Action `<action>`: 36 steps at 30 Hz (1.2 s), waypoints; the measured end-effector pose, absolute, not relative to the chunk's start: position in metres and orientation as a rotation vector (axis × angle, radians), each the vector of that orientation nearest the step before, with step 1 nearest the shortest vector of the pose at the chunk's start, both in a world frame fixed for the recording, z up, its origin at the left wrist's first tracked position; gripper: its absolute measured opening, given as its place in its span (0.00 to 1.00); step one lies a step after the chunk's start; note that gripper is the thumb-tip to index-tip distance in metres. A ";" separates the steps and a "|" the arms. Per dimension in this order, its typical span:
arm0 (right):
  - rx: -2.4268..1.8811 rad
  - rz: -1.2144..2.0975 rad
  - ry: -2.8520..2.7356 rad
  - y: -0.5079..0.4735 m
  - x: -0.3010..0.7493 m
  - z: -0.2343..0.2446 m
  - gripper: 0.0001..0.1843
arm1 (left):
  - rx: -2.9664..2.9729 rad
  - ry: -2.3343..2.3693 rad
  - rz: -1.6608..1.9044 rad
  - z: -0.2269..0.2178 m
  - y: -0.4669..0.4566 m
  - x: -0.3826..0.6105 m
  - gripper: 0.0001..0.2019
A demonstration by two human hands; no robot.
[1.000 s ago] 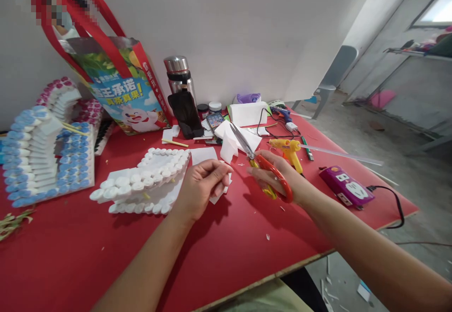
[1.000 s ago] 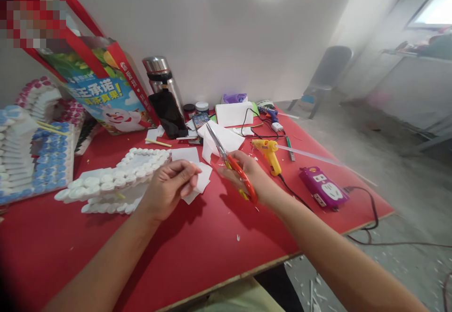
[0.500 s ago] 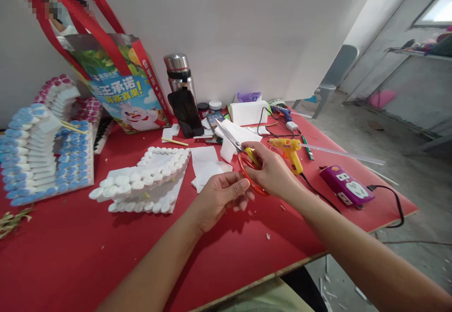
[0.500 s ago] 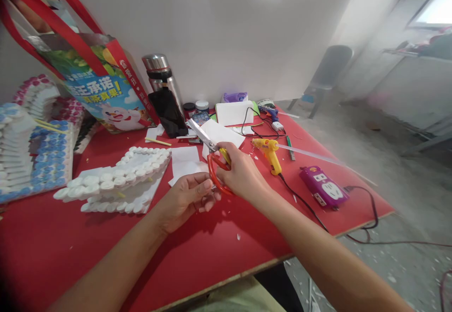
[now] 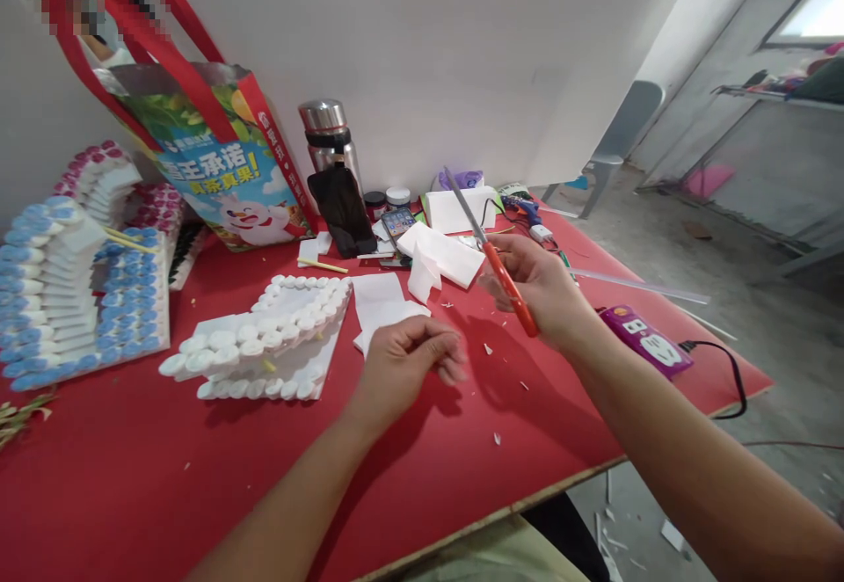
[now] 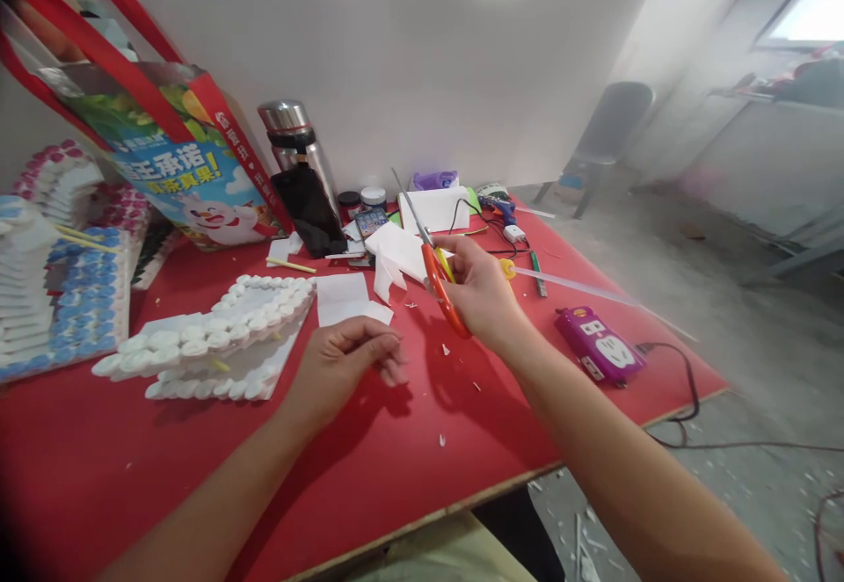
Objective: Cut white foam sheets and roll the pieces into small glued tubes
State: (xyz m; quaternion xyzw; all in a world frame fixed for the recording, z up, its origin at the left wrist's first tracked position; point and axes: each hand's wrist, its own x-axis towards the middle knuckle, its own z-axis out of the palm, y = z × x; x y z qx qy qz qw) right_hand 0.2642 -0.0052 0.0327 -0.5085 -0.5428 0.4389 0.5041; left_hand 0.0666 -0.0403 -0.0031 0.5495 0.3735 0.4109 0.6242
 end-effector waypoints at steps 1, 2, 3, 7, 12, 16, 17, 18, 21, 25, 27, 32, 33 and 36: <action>-1.214 1.055 -1.304 -0.007 0.267 0.038 0.32 | 1.327 0.864 0.952 -0.008 -0.043 0.072 0.09; -1.213 1.048 -1.307 -0.009 0.269 0.043 0.32 | 1.457 0.869 0.920 -0.013 -0.046 0.077 0.11; -1.219 1.042 -1.313 -0.011 0.270 0.046 0.31 | 1.664 0.865 0.851 -0.017 -0.049 0.083 0.13; -1.259 1.051 -1.342 -0.016 0.272 0.044 0.29 | 2.468 0.906 0.488 -0.030 -0.065 0.093 0.24; -1.274 1.076 -1.376 -0.020 0.276 0.033 0.31 | 2.709 1.201 0.235 -0.046 -0.100 0.078 0.39; -1.311 1.038 -1.423 -0.022 0.277 0.031 0.31 | 2.741 1.386 0.369 -0.062 -0.114 0.082 0.48; -1.314 1.032 -1.429 -0.023 0.277 0.031 0.30 | 2.734 1.400 0.392 -0.064 -0.110 0.088 0.51; -1.312 1.028 -1.428 -0.023 0.276 0.031 0.30 | 2.716 1.417 0.415 -0.065 -0.104 0.095 0.52; -1.270 1.051 -1.397 -0.023 0.277 0.033 0.31 | 2.626 1.470 0.433 -0.065 -0.073 0.120 0.52; -1.204 1.079 -1.372 -0.023 0.282 0.036 0.30 | 2.532 1.581 0.379 -0.059 -0.034 0.146 0.53; -1.200 1.060 -1.376 -0.024 0.284 0.038 0.29 | 2.527 1.627 0.367 -0.058 -0.025 0.155 0.52; -1.234 0.955 -1.410 -0.026 0.289 0.047 0.29 | 2.656 1.408 0.357 -0.060 -0.023 0.166 0.44; -1.235 0.936 -1.414 -0.026 0.290 0.049 0.29 | 2.687 1.353 0.356 -0.060 -0.022 0.166 0.43; -1.219 0.908 -1.417 -0.027 0.294 0.056 0.27 | 2.744 1.244 0.350 -0.061 -0.017 0.168 0.42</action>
